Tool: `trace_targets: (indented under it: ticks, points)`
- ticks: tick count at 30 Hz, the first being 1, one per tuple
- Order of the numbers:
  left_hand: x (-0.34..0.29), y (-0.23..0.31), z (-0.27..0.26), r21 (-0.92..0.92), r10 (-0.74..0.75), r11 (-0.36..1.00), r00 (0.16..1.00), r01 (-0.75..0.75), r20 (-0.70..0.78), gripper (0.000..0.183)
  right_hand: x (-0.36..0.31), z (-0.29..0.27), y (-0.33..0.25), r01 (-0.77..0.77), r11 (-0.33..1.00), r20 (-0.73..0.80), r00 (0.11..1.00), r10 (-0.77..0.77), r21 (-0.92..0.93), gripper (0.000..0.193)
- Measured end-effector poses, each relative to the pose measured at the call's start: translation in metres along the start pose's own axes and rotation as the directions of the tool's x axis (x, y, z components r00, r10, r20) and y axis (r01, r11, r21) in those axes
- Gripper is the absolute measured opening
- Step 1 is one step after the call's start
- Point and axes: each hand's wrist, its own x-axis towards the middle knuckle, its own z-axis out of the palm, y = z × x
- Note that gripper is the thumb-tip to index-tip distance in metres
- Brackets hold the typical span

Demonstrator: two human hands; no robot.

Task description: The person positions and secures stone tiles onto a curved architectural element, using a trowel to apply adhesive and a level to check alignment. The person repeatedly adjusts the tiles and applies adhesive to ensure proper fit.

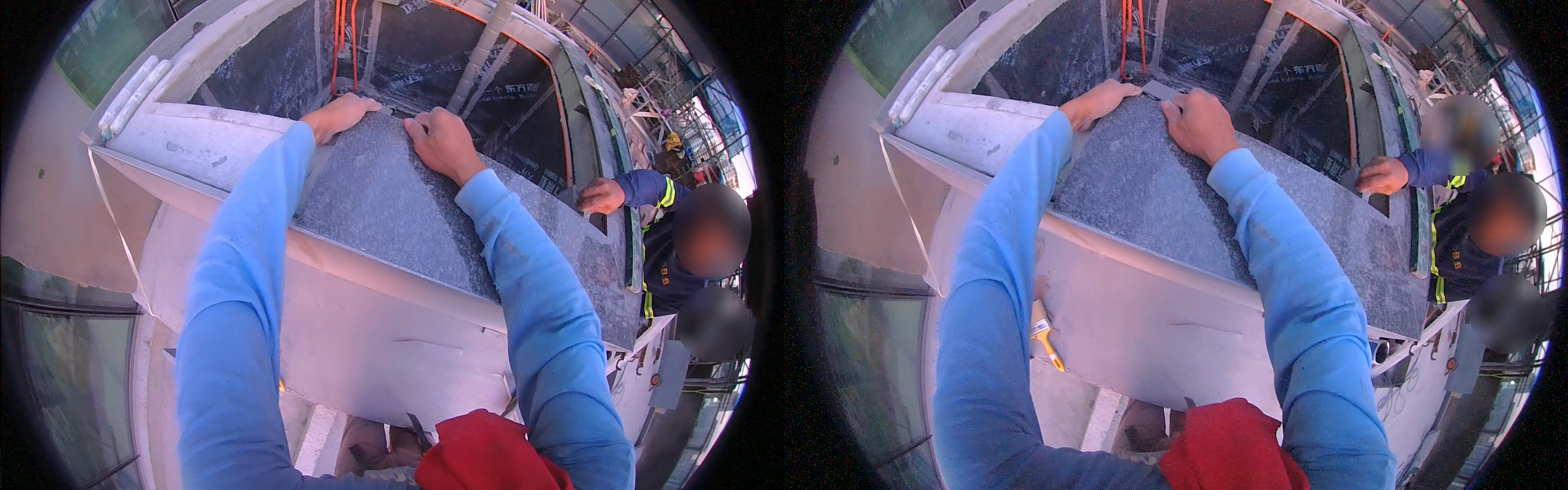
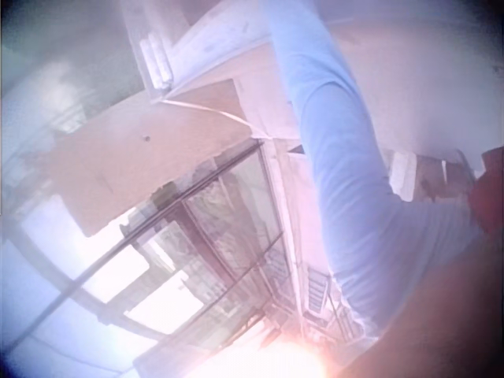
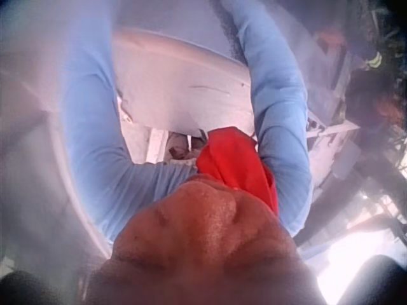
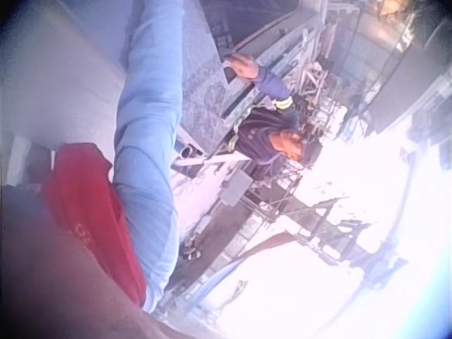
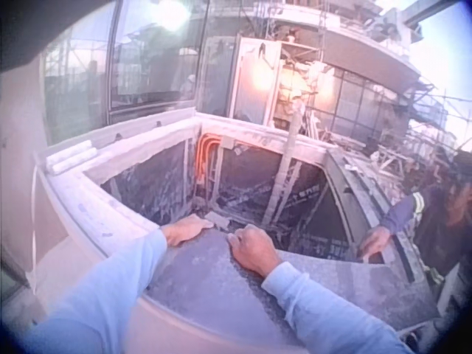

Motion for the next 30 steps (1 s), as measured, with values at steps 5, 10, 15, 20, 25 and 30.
trace_targets:
  ticks: [5,10,15,20,25,30]
  points:
    - [0.0,-0.001,-0.002,0.09,0.118,0.99,0.988,-0.109,-0.096,0.04,-0.024,-0.017,0.015,0.07,0.997,-0.06,0.996,-0.068,0.026,0.026]
    - [0.01,0.016,-0.004,0.349,0.073,0.937,0.984,-0.012,-0.164,0.044,-0.053,-0.036,0.027,-0.004,0.999,-0.101,0.995,0.0,-0.046,0.031]
    - [0.032,0.053,-0.001,0.597,-0.045,0.8,0.999,0.053,-0.028,0.055,-0.069,-0.04,0.023,-0.061,0.988,-0.099,0.994,0.047,-0.141,0.03]
    - [0.03,0.079,0.007,0.706,-0.205,0.678,0.975,0.205,-0.086,0.069,-0.072,-0.047,0.015,-0.131,0.987,-0.089,0.989,0.122,-0.096,0.033]
    - [0.036,0.079,0.029,0.828,-0.088,0.537,0.987,0.163,-0.138,0.076,-0.076,-0.045,0.018,-0.118,0.992,-0.135,0.985,0.11,-0.049,0.035]
    - [0.052,0.073,0.032,0.883,-0.129,0.414,0.974,0.222,-0.185,0.074,-0.077,-0.043,0.021,-0.103,0.995,-0.147,0.984,0.101,-0.003,0.038]
